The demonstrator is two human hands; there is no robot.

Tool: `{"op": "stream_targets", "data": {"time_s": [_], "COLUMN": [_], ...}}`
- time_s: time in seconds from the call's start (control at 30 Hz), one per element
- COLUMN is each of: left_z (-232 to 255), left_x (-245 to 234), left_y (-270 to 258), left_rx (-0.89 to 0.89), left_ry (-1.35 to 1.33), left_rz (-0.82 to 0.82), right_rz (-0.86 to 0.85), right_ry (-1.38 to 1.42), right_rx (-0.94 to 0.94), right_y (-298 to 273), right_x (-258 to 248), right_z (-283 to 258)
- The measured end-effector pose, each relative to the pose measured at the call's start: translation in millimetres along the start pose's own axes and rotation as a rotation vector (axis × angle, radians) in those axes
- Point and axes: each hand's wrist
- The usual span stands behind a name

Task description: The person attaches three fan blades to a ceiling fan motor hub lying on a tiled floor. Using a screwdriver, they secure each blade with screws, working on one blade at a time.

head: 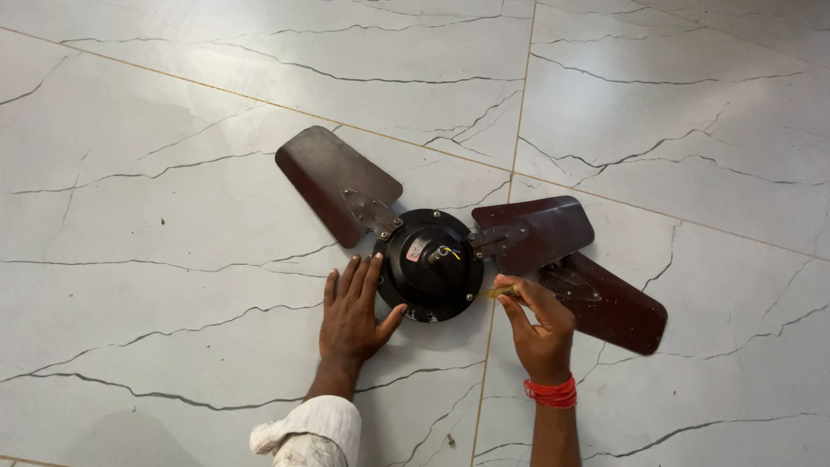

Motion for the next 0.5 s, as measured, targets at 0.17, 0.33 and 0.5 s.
{"op": "stream_targets", "data": {"time_s": [0.17,0.33,0.5], "left_z": [1.2,0.0,-0.2], "left_x": [-1.7,-0.7,0.4], "left_y": [2.4,0.0,0.5], "left_rx": [0.005,0.005,0.003], "left_ry": [0.01,0.012,0.025], "left_rz": [0.005,0.01,-0.007], "right_rz": [0.035,0.079,0.128], "right_ry": [-0.002,-0.051,-0.029], "right_rx": [0.02,-0.017,-0.022], "right_y": [-0.3,-4.0,-8.6], "right_x": [3.0,5.8,11.0], "right_z": [-0.6,2.1,8.0]}}
Point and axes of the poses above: each hand's wrist, its own y-axis towards the middle knuckle, its own x-axis out of the palm, z = x × y, and after that the axes turned 1 degree about z, right-handed
